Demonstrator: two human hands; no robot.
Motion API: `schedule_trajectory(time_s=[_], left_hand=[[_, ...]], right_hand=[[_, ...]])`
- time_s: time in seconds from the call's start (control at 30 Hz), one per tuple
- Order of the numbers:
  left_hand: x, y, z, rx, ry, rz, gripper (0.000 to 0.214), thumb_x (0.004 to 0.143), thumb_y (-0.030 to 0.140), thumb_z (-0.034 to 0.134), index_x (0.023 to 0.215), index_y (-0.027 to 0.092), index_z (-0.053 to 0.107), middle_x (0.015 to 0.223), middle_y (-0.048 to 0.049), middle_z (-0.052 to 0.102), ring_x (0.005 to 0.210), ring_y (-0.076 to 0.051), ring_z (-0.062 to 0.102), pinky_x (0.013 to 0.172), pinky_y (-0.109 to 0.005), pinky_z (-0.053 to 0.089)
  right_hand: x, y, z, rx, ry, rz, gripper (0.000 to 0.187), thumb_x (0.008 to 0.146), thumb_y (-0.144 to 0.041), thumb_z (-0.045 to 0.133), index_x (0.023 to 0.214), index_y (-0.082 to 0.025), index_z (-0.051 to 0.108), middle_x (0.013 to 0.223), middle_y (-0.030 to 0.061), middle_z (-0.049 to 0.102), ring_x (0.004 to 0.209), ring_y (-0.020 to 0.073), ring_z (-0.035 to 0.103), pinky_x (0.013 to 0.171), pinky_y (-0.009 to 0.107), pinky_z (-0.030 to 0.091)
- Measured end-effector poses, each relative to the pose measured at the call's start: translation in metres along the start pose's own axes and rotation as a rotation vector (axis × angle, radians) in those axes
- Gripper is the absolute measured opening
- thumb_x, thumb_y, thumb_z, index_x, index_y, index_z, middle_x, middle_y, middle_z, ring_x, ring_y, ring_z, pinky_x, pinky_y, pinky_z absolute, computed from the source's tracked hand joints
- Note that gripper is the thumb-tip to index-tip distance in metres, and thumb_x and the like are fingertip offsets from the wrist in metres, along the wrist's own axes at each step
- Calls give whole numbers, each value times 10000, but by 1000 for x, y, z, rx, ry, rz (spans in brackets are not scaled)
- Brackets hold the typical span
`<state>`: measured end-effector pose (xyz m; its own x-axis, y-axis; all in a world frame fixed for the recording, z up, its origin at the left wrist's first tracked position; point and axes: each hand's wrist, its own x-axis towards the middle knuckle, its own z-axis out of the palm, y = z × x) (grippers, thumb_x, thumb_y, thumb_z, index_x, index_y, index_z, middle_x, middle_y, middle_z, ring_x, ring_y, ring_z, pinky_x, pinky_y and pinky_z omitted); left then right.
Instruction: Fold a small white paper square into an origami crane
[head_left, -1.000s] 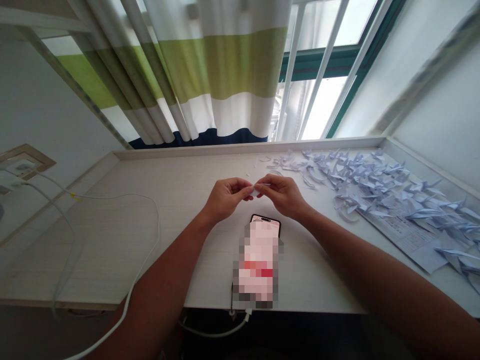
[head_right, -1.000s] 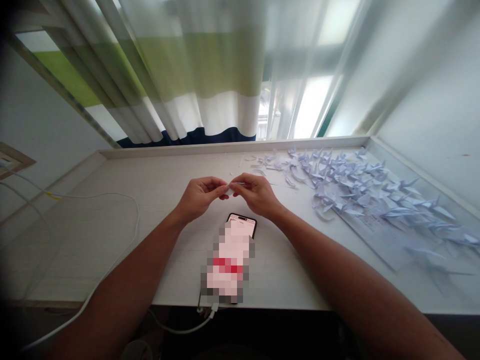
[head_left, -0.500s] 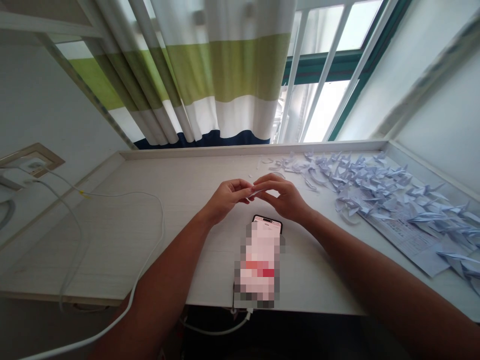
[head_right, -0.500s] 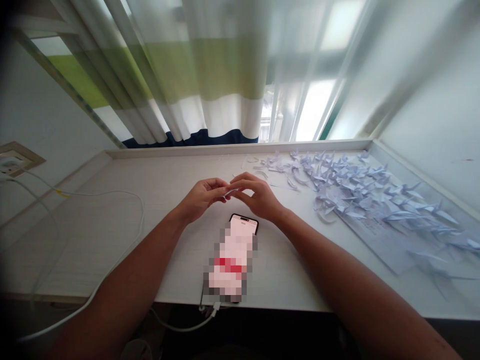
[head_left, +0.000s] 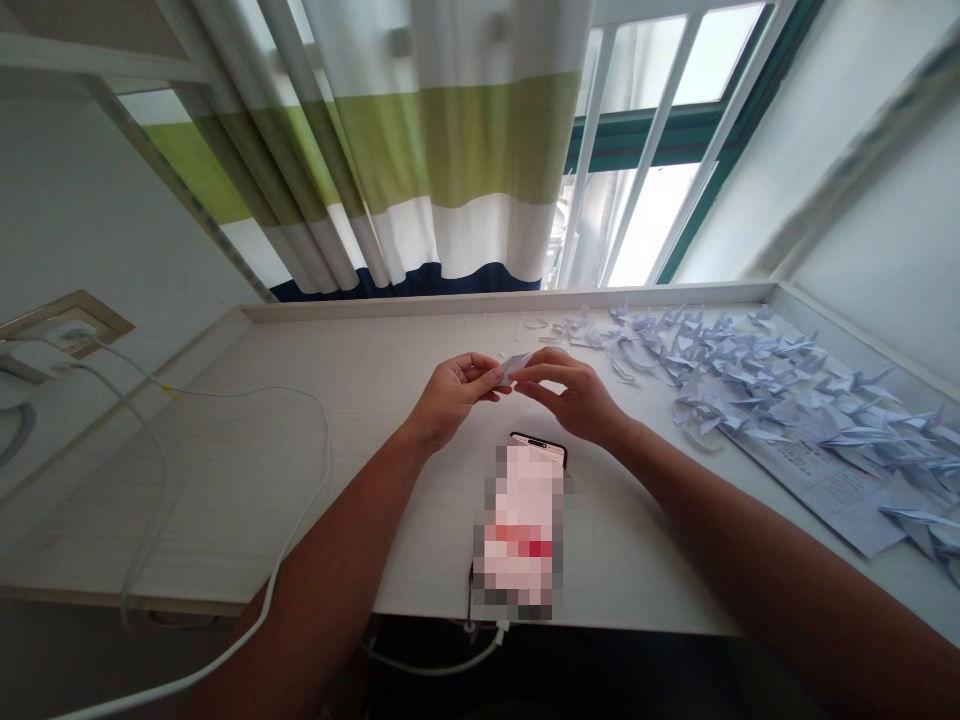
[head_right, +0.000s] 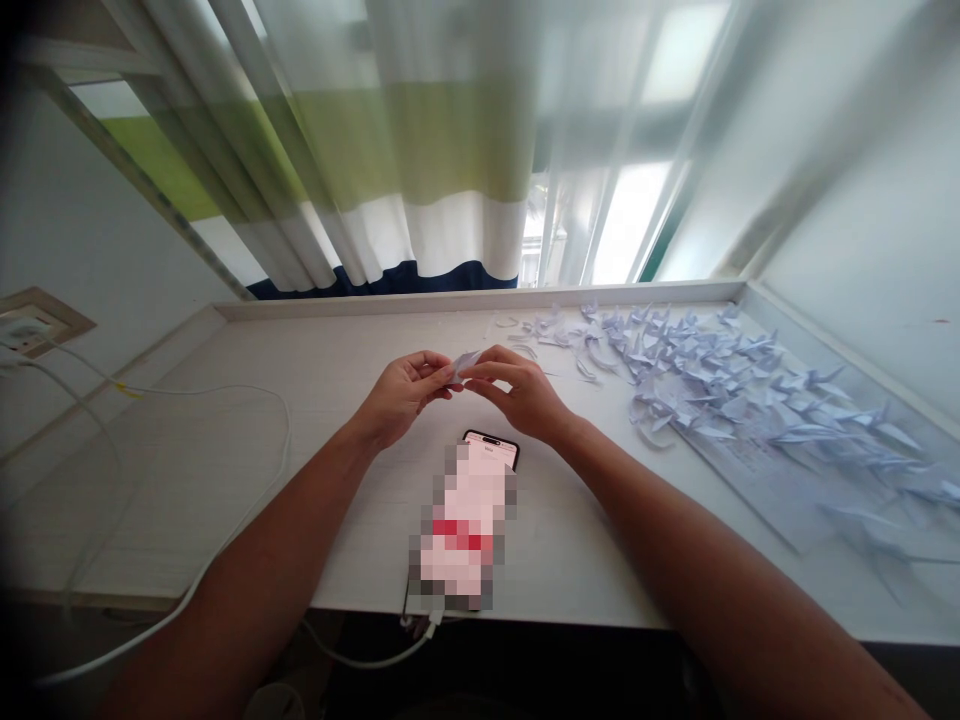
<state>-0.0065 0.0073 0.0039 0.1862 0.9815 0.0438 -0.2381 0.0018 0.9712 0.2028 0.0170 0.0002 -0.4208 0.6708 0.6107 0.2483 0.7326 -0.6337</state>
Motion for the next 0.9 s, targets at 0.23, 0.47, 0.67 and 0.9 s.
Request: schedule_trajectory(time_s=[0.23, 0.47, 0.67, 0.9], left_hand=[[3, -6, 9, -100, 199, 107, 367, 705, 334, 913, 1022, 200, 785, 913, -17, 781, 809, -120, 651, 755, -274, 445], [-5, -7, 28, -250, 201, 75, 284, 690, 299, 905, 860, 177, 713, 878, -12, 753, 876, -142, 679, 953, -344, 496], [-9, -8, 27, -109, 203, 42, 283, 715, 335, 893, 903, 198, 732, 910, -17, 761, 856, -150, 678, 805, -297, 484], [-8, -4, 22, 111, 183, 206, 278, 765, 400, 869, 917, 189, 770, 873, -41, 777, 814, -171, 686, 742, -305, 511]], right_hand=[[0, -9, 17, 286, 143, 366, 412, 835, -537, 827, 1028, -221, 647, 1001, 64, 753, 893, 213, 741, 787, 388, 635], [1, -7, 28, 411, 200, 401, 484, 769, -629, 846, 921, -208, 662, 890, 43, 744, 819, 192, 718, 750, 360, 620], [2, -8, 22, 458, 213, 367, 416, 854, -594, 791, 913, -205, 657, 838, 39, 758, 790, 192, 735, 806, 395, 632], [3, -12, 15, 413, 205, 353, 382, 869, -564, 784, 934, -206, 668, 850, 25, 731, 726, 175, 724, 746, 384, 658]])
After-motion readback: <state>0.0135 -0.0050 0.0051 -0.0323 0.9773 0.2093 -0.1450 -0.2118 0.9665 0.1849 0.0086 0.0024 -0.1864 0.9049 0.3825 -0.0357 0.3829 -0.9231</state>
